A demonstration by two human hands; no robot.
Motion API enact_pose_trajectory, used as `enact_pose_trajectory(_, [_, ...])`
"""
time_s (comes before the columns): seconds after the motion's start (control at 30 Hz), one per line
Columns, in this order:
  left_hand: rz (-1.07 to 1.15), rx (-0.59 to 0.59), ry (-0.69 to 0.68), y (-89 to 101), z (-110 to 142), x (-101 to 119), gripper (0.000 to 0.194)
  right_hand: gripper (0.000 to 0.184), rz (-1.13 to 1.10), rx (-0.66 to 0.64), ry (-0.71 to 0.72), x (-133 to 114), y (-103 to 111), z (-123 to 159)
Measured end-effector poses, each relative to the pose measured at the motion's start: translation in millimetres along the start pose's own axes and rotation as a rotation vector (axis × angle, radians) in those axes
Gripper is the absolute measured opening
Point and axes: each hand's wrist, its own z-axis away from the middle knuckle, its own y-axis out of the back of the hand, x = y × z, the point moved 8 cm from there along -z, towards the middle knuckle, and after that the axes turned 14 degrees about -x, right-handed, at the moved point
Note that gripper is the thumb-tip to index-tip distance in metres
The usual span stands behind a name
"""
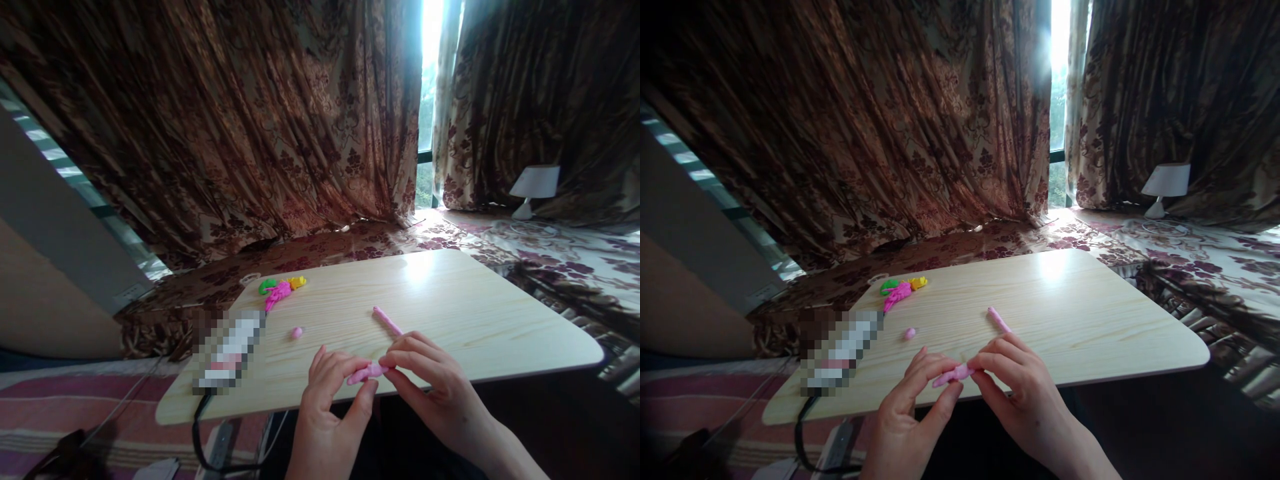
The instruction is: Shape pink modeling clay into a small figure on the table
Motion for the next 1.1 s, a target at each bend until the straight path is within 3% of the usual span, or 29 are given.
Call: enact_pose_trajectory(1.1, [-0.103, -0.002, -0.082, 1.5, -2, 12, 0.009, 0.013, -0.005, -0.026, -0.014, -3, -1, -2])
